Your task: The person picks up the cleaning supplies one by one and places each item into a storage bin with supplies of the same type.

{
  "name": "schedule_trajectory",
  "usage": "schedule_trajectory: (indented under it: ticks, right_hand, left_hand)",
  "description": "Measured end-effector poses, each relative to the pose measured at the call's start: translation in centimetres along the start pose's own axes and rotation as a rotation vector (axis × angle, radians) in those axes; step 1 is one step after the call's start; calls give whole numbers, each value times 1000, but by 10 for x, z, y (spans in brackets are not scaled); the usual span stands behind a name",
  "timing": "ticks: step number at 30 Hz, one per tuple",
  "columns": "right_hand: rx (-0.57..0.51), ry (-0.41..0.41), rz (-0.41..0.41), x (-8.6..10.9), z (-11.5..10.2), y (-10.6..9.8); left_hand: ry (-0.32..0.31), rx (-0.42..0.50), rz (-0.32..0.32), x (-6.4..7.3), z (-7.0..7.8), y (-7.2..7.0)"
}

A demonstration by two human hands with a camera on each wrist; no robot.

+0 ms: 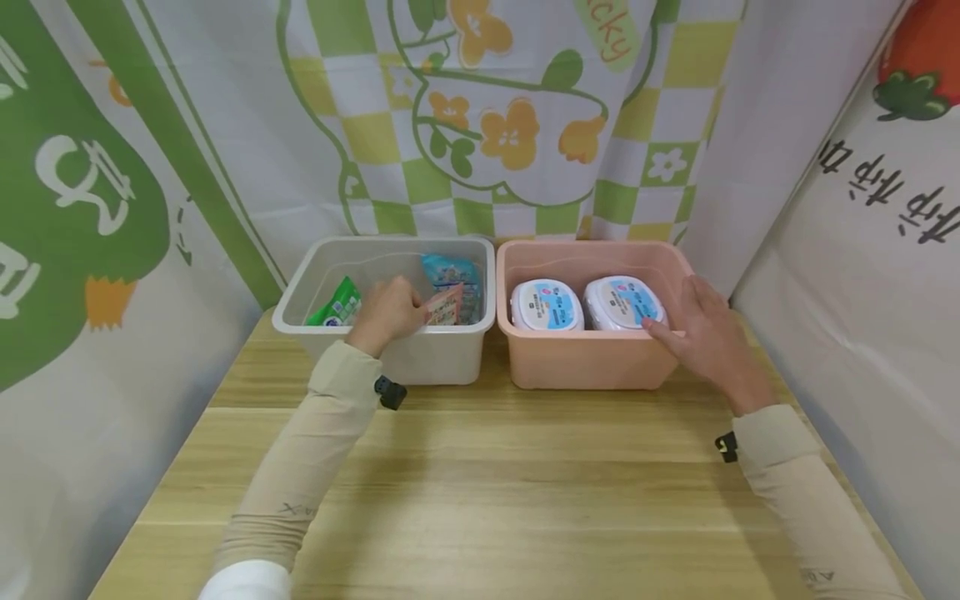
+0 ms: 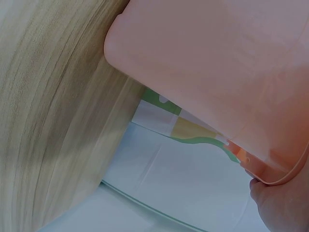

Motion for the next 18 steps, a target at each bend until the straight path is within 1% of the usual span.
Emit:
schedule_trajectory:
  ticks: [5, 9, 13, 16, 18]
  right_hand:
    - [-1, 9, -10, 2, -2, -2]
    - [-5, 23, -22, 3, -1, -3]
    - [-25, 39, -30, 3, -1, -3]
    - [-29, 44, -35, 3, -1, -3]
    - [-16, 55, -57, 2, -1, -2]
  left_hand:
    - [-25, -16, -3, 1, -3, 0]
    - [-24, -25, 1, 3, -4, 0]
    - [-11, -23, -12, 4, -6, -1]
    - [1, -19, -37, 3, -8, -1]
    - [9, -16, -48, 4, -9, -2]
Point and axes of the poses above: each hand's wrist, its own x-axis away from the middle knuckle, its own y-axis out of the palm, z = x × y, the point moved 6 cm from there along -x, towards the middle knuckle, and after that the axes turned 9 degrees about -x, right-handed, at the moved point
